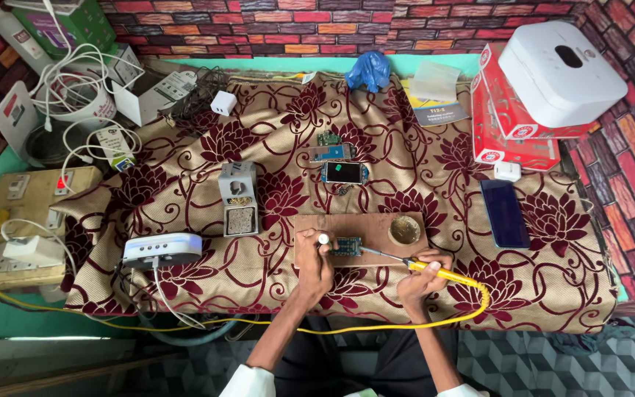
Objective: The person solders a small circuit board using a soldering iron and solder wire. They repeatedly apply solder to various points on the board while holding it steady with their other hand.
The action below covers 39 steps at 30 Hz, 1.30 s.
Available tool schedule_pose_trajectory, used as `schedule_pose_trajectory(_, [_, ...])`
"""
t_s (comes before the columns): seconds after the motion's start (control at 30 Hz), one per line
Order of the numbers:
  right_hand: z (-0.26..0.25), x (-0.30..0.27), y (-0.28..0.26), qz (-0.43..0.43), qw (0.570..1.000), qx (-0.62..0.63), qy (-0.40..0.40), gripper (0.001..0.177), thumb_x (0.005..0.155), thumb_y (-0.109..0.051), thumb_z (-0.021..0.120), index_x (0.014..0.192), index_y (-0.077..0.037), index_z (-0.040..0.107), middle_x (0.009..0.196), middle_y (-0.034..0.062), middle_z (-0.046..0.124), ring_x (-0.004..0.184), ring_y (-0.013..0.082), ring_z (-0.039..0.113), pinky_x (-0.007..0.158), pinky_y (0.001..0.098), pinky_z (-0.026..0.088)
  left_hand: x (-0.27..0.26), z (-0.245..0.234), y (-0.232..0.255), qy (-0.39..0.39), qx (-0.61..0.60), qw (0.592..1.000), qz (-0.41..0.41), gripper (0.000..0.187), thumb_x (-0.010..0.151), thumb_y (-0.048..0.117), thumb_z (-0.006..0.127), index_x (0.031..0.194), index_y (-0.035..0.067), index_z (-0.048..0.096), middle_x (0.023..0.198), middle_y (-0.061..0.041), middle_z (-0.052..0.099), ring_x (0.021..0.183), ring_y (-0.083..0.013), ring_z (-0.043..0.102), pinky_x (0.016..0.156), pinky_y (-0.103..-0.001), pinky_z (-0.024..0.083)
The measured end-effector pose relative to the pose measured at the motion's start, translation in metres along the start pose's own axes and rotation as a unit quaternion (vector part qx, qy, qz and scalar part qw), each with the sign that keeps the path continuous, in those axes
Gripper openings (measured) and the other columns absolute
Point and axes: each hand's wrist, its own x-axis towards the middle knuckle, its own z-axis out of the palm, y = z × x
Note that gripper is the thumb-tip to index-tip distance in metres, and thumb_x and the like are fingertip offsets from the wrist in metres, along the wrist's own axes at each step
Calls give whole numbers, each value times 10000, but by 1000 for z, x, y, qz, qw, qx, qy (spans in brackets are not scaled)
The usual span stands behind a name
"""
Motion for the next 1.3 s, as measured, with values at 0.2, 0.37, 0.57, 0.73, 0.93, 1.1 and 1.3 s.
schedule_pose_trajectory(0.2, [1,3,-9,11,998,-55,10,357,1142,-282,418,905,-16,404,803,98,483,758,193,510,841,363,463,-6,-4,0,-22,-3,999,45,130,1045,8,488,1173,29,493,921,-85,648,799,-228,548,765,-381,434])
schedule_pose_trajectory(0.37, [2,8,-18,-9,991,-132,5,369,1125,-260,420,871,7,431,786,114,522,748,199,541,750,341,462,-12,-1,-8,-36,0,998,55,289,973,-86,538,1241,1,475,952,-141,652,822,-272,564,768,-391,443])
schedule_pose_trajectory(0.57, [1,10,-24,-30,993,-106,-41,375,1150,-264,439,897,12,448,813,134,536,759,202,543,786,359,479,-26,3,-20,-63,-11,997,42,283,970,-110,545,1224,5,498,959,-127,647,826,-229,570,721,-353,451])
schedule_pose_trajectory(0.73, [4,18,-24,-56,985,-136,-92,379,1114,-263,445,847,6,453,699,91,544,611,158,536,582,305,441,-30,9,-28,-39,72,992,97,297,906,-132,543,1110,83,522,877,-62,623,768,-192,479,736,-397,379])
schedule_pose_trajectory(0.93, [12,20,-24,-72,988,-114,-69,366,1150,-261,420,885,-9,403,774,114,553,673,173,544,615,313,442,-35,11,-35,-45,57,993,89,344,893,-154,535,1180,35,524,900,-74,622,786,-186,491,703,-371,385])
schedule_pose_trajectory(1.1, [14,20,-16,16,999,-21,20,356,1131,-281,415,881,-31,380,749,84,504,648,150,517,565,277,451,-27,8,-25,-54,29,998,18,333,929,-143,493,1197,48,548,902,-66,638,778,-182,519,707,-326,408])
schedule_pose_trajectory(1.3, [7,13,-9,43,998,-18,33,369,1129,-304,412,882,-34,365,740,74,471,619,141,491,548,268,443,-4,-5,2,-13,54,997,61,174,1040,-1,513,1200,65,523,918,-4,694,779,-164,510,842,-370,333])
